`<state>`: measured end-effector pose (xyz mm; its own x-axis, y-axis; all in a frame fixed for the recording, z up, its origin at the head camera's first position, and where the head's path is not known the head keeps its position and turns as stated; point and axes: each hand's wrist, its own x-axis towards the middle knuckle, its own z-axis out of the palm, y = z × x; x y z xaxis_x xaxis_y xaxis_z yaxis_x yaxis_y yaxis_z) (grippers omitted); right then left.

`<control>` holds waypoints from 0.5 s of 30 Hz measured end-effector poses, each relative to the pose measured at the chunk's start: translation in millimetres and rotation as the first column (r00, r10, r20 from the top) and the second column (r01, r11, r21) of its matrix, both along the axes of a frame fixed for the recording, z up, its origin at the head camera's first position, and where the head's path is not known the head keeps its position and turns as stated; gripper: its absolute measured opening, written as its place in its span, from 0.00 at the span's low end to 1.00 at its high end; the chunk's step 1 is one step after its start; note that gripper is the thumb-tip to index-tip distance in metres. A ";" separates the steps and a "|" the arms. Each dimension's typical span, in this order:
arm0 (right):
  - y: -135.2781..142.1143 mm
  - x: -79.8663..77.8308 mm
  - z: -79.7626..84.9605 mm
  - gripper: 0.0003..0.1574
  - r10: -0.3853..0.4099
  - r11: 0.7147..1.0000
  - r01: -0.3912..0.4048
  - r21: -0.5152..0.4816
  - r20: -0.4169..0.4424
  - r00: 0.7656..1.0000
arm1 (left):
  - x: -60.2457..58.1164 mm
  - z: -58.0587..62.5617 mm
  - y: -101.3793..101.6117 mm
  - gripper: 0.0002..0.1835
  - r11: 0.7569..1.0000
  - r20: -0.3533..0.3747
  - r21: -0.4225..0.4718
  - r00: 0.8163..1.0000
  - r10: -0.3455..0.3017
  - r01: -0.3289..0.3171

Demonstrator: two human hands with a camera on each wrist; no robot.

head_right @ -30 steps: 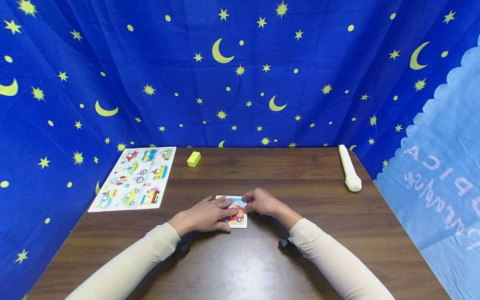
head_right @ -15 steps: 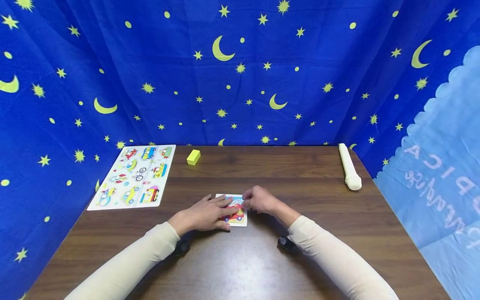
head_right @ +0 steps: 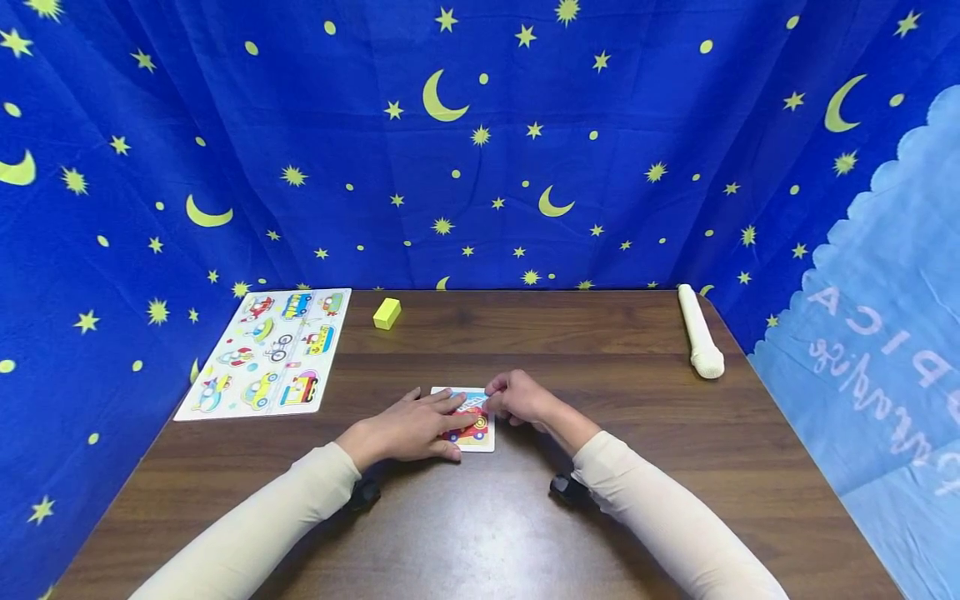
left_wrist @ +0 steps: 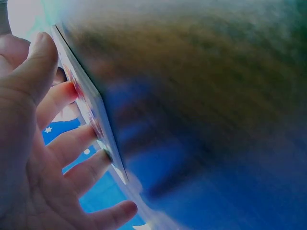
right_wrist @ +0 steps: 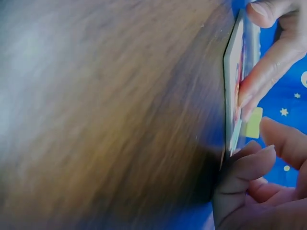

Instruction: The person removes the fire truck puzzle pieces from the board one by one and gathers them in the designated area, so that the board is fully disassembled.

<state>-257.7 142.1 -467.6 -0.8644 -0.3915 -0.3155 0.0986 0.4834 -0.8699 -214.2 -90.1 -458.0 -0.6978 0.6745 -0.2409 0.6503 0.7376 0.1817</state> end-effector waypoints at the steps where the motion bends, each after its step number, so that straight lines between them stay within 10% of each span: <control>1: -0.7 -0.9 -0.7 0.19 -0.010 1.000 0.010 -0.005 0.013 1.000 | -0.1 0.2 -0.4 0.36 1.000 0.003 0.001 1.000 0.003 -0.003; 15: -8.9 -1.8 0.2 0.16 -0.037 0.999 0.037 -0.003 -0.019 0.999 | -0.6 0.1 -0.7 0.36 1.000 0.013 0.001 1.000 0.000 0.000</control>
